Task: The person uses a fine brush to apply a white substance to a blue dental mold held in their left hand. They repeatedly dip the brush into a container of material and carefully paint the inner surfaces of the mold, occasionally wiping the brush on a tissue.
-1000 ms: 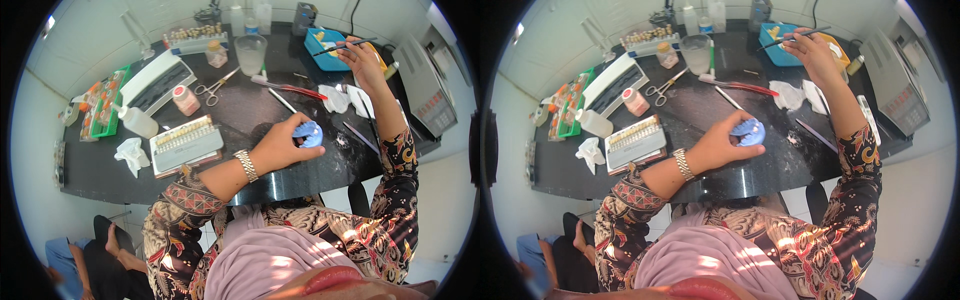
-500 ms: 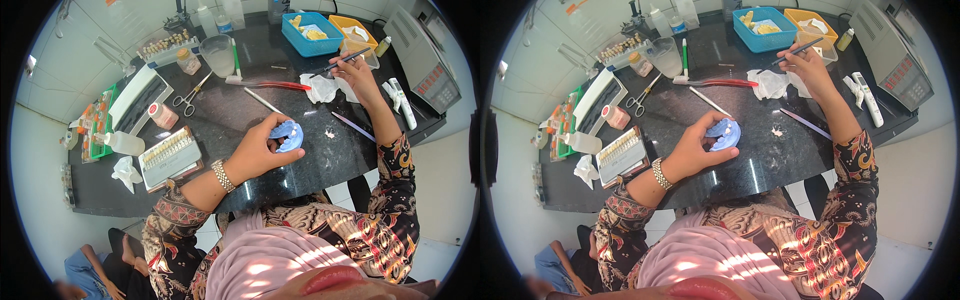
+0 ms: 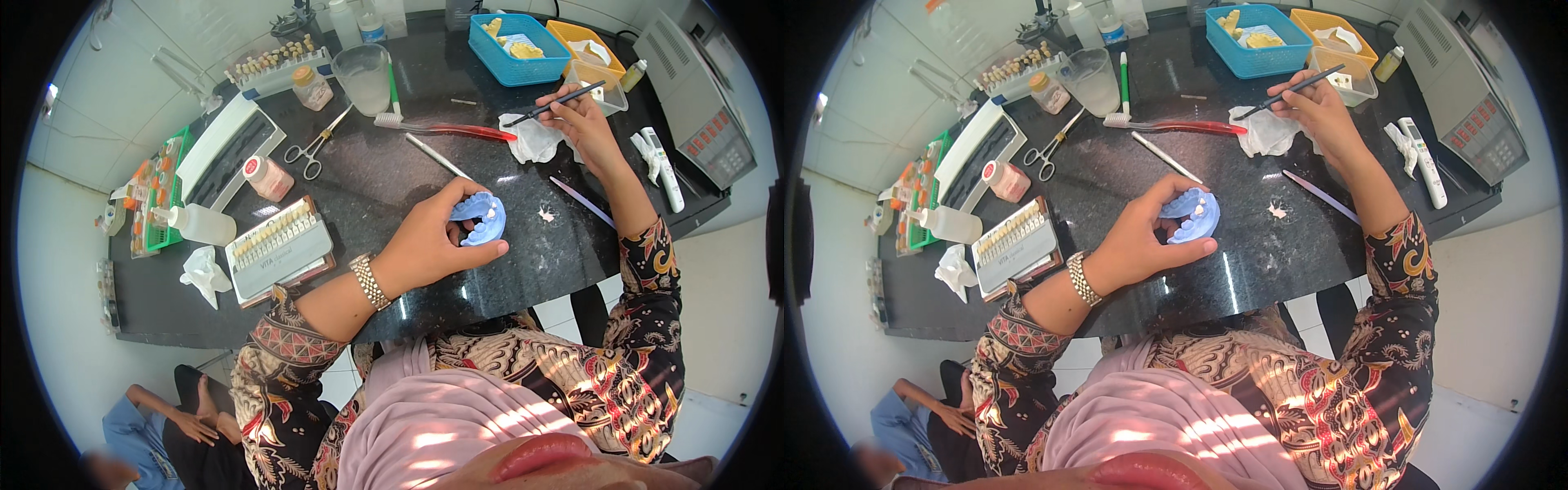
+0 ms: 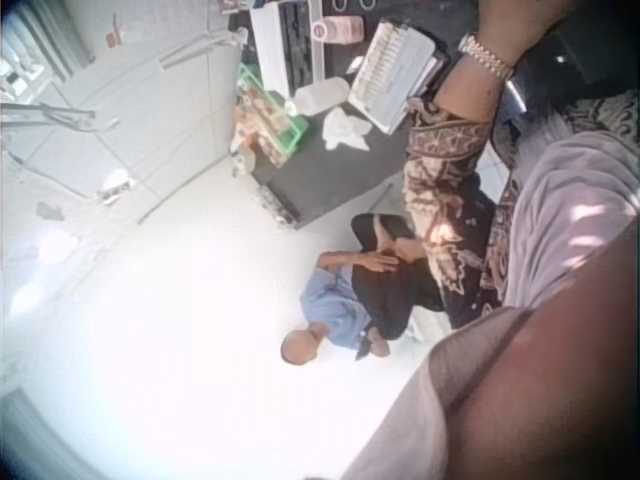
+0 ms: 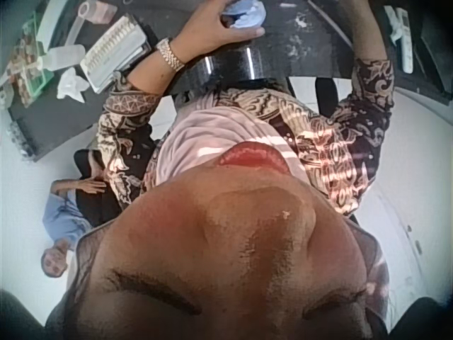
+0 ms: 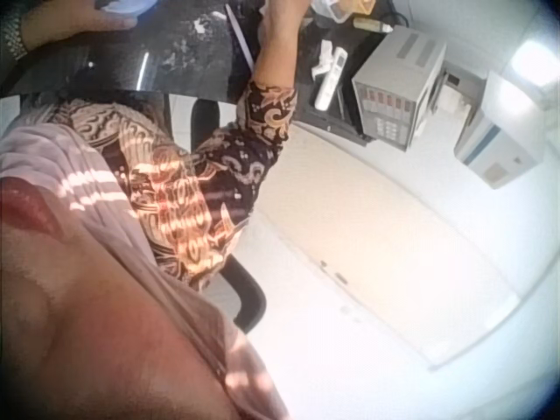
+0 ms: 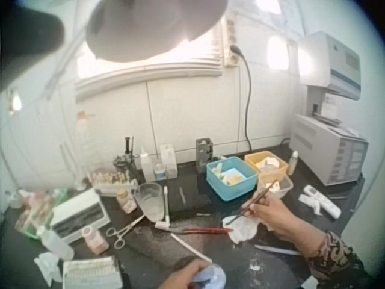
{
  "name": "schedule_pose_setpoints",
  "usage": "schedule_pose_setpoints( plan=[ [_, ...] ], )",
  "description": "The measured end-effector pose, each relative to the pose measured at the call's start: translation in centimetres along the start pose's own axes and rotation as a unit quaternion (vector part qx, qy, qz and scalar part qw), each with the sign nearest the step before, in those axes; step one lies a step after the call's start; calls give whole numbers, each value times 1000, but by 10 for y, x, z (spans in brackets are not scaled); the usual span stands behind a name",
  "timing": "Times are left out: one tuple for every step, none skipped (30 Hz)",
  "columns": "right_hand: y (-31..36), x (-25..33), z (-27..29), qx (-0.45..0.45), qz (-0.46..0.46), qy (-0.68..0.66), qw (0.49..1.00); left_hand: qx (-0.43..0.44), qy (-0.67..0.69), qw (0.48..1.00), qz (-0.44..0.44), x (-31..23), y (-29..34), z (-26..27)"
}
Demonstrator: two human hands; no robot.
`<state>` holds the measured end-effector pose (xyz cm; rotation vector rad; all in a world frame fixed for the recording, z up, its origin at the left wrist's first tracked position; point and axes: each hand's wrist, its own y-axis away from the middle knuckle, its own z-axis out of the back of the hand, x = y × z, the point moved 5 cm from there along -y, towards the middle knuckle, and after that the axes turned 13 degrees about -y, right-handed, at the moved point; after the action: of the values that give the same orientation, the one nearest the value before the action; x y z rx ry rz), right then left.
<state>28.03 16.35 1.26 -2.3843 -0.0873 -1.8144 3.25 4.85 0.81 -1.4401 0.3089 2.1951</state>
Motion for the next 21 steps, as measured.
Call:
schedule_pose_setpoints(
  plan=[
    [0,1,0,-1,2,3,1000,0,-3,1000,1,0,0,0],
    [-1,0,1,-3,5,5,1000,1,-7,1000,1,0,0,0],
    [-1,1,1,-6,11,-1,1000,1,-11,1000,1,1,-1,0],
    [-1,1,2,-10,16,-8,1000,3,-12,1000,2,0,-1,0],
    [-1,1,2,-13,22,-14,1000,5,-13,1000,2,0,-1,1],
    [-1,2,3,-15,31,-24,999,6,-14,1000,3,-1,-1,1],
    [-2,2,3,-17,39,-34,999,5,-15,1000,2,-1,-1,1],
    [-2,3,4,-20,48,-44,998,5,-16,1000,1,-1,-1,1],
    [-3,1,6,-17,47,-46,998,5,-17,1000,1,-1,-1,1],
    [-4,0,7,-14,46,-48,998,5,-16,1000,0,-1,-1,1],
    [-5,-2,7,-11,44,-50,998,6,-15,1000,0,-1,-1,1],
    [-5,-4,8,-15,41,-49,998,6,-14,1000,-1,-1,-1,1],
    [-5,-5,8,-18,38,-48,998,8,-16,1000,-2,-1,-1,1],
    [-6,-7,8,-20,35,-48,998,8,-20,1000,-2,-1,-1,1],
    [-6,-7,7,-21,34,-45,998,8,-24,1000,-2,-2,-1,1],
    [-5,-6,5,-23,32,-42,998,20,-27,999,7,-3,0,2],
    [-5,-6,4,-25,30,-39,998,33,-28,999,16,-5,0,3],
    [-5,-6,3,-25,30,-36,999,46,-29,998,25,-5,1,3],
    [-5,-6,3,-25,29,-33,999,45,-30,998,23,-5,1,3],
    [-4,-6,3,-26,29,-29,999,44,-29,998,21,-5,1,2],
    [-4,-5,4,-26,31,-26,999,43,-29,998,18,-5,0,2]
  ],
)
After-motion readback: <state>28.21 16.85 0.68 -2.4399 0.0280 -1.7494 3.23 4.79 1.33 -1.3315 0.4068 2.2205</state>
